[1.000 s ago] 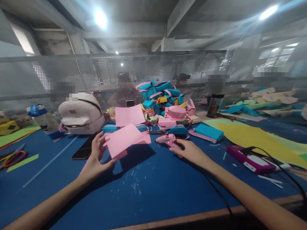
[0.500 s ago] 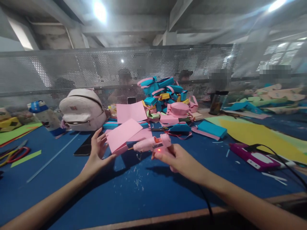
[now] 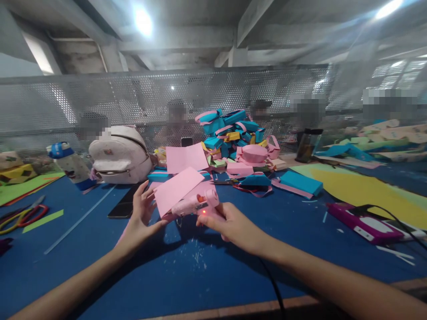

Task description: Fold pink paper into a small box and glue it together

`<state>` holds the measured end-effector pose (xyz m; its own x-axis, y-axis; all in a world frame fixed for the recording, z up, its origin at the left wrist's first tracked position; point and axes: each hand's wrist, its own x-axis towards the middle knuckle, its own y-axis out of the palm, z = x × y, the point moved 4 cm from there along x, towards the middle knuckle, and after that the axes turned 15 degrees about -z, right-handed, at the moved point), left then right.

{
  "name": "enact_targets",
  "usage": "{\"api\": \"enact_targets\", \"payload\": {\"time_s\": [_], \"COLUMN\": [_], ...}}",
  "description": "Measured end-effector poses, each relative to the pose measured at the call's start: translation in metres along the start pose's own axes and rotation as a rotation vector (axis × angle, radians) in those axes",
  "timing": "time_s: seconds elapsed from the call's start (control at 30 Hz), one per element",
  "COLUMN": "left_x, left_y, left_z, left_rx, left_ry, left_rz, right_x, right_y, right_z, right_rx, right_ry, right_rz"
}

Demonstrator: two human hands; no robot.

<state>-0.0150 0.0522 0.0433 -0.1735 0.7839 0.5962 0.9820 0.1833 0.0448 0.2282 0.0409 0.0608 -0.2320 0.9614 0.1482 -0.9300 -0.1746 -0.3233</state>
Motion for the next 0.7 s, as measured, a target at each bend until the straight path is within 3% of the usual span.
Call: {"api": "enact_targets", "payload": {"time_s": [0.27, 0.7], "left_x": [-0.0004, -0.0011], "left_y": [0.0012, 0.0010], "left_z": [-0.0040, -0.0035], "left_rx": [-0.023, -0.015], "left_ry": [-0.064, -0.033], "left_rz": [0.020, 0.067], "right_x": [0.0018, 0.0004], "right_y": [0.0025, 0.0024], "right_z": [0.0008, 0.0058], "right_rx": [0.025, -0.004], "right_ry": [-0.054, -0.066], "right_rz": [0.059, 0.074]}}
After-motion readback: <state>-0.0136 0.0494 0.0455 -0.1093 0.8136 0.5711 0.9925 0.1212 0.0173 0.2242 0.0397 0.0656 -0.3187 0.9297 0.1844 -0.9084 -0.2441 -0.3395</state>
